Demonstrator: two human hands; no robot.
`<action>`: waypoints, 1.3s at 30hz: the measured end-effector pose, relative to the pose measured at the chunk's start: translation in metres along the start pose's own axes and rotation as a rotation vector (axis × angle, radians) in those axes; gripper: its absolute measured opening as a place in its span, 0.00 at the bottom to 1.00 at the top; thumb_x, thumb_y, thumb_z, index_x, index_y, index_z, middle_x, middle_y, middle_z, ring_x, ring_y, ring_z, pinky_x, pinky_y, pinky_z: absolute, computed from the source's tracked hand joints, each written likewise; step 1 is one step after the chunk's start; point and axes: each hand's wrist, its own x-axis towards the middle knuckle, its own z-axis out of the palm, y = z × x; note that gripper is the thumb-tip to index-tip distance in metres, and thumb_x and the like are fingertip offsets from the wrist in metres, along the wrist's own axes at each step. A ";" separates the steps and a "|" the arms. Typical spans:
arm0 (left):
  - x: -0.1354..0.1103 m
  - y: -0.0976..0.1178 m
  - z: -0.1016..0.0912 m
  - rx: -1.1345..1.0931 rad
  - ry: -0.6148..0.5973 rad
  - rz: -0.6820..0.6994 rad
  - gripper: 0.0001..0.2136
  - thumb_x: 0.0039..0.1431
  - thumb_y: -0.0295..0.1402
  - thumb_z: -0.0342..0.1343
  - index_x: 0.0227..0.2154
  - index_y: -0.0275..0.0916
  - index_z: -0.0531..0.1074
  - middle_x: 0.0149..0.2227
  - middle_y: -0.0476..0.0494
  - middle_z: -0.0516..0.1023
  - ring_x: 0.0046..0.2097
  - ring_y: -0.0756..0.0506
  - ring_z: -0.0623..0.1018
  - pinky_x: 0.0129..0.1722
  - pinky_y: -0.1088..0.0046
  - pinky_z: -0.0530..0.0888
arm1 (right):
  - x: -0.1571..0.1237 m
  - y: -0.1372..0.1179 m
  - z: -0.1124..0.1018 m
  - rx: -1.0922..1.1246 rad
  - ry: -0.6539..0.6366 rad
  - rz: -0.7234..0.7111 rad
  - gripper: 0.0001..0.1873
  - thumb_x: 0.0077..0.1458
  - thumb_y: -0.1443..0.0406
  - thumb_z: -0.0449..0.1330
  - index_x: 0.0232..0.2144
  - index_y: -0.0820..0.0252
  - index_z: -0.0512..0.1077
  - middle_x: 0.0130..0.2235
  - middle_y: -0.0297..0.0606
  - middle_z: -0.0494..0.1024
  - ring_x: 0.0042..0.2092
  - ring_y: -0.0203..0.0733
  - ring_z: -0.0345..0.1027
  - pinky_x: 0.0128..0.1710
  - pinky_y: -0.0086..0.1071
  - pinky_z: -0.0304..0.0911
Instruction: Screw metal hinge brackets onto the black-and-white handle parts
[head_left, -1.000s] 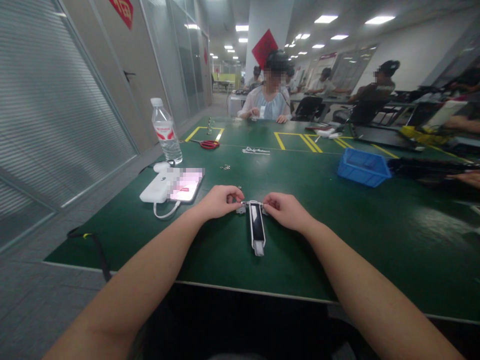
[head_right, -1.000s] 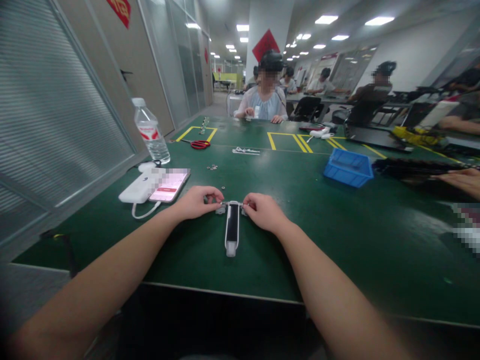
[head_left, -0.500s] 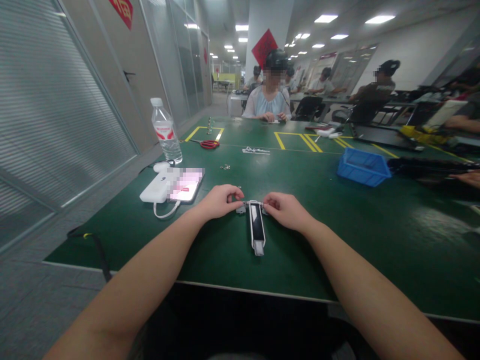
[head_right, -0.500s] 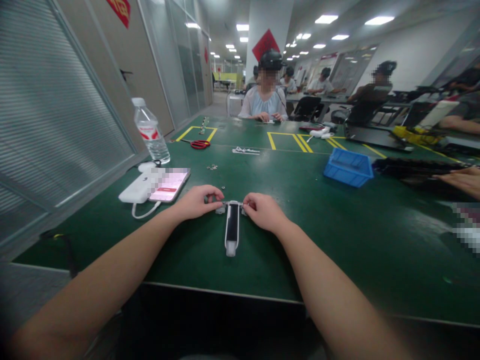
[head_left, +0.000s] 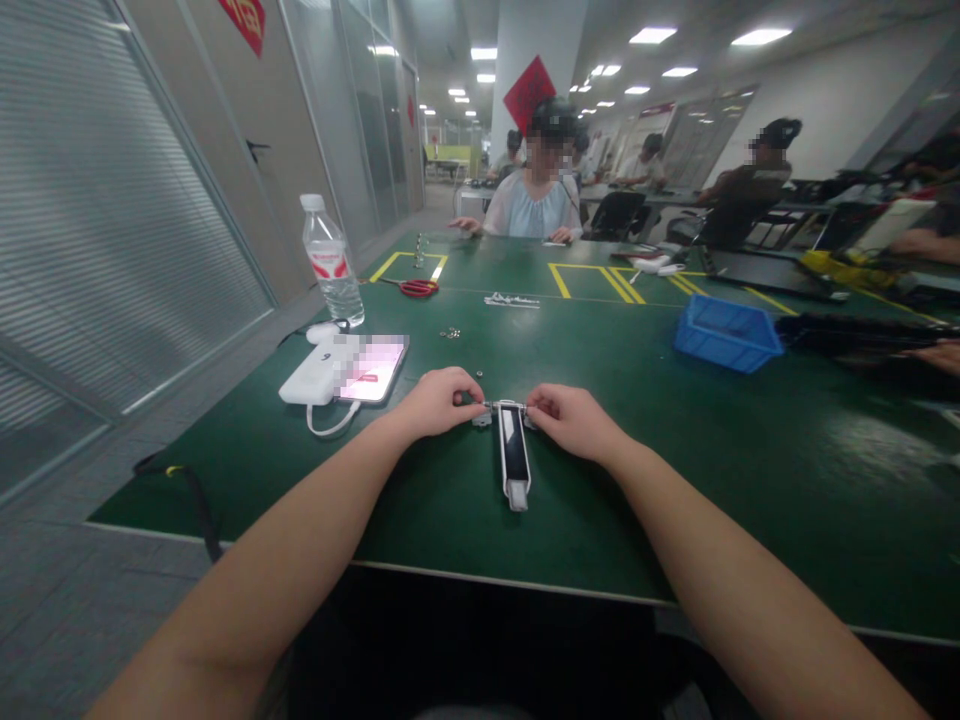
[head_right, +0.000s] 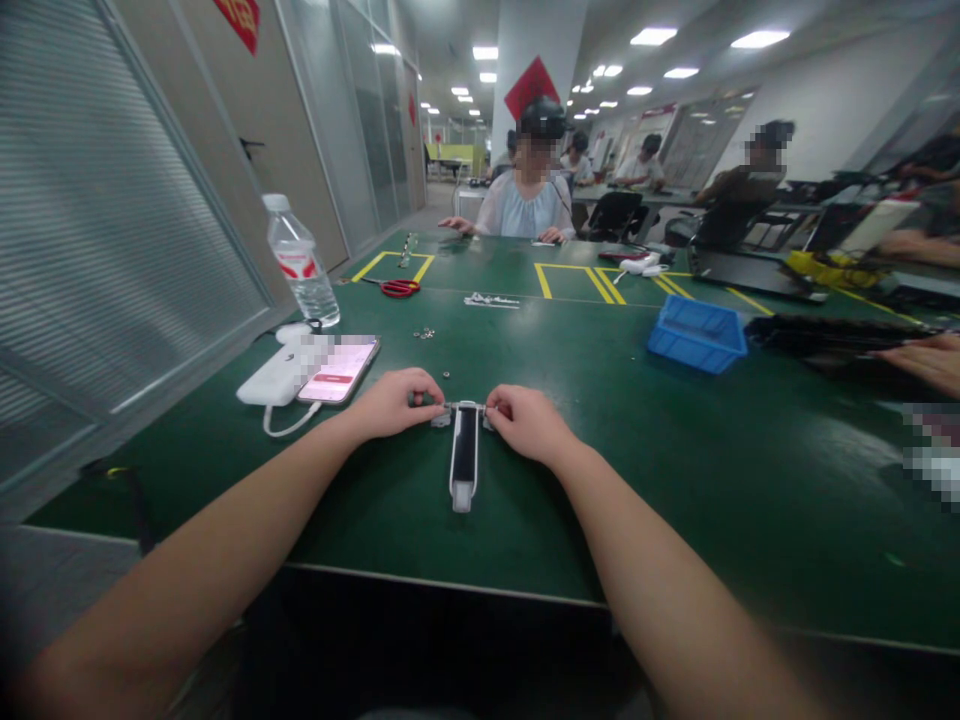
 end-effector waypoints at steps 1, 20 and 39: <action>0.000 0.000 0.000 -0.015 -0.001 -0.004 0.07 0.52 0.35 0.60 0.31 0.38 0.77 0.33 0.46 0.75 0.32 0.50 0.71 0.33 0.75 0.67 | 0.000 0.000 0.000 0.002 0.000 -0.002 0.05 0.54 0.66 0.56 0.31 0.61 0.72 0.25 0.33 0.71 0.27 0.35 0.62 0.28 0.29 0.54; 0.001 0.000 0.000 0.034 -0.019 0.001 0.07 0.55 0.35 0.57 0.31 0.39 0.77 0.36 0.45 0.76 0.37 0.47 0.74 0.37 0.73 0.69 | 0.000 -0.001 -0.001 0.002 0.007 -0.005 0.05 0.54 0.66 0.56 0.31 0.60 0.72 0.25 0.32 0.70 0.27 0.35 0.61 0.27 0.29 0.53; 0.001 -0.001 0.004 -0.040 0.002 -0.062 0.12 0.50 0.36 0.61 0.38 0.38 0.75 0.36 0.46 0.74 0.33 0.48 0.72 0.35 0.72 0.69 | 0.000 0.002 0.001 0.027 0.008 -0.003 0.05 0.54 0.66 0.56 0.31 0.60 0.71 0.25 0.32 0.70 0.27 0.35 0.61 0.28 0.29 0.53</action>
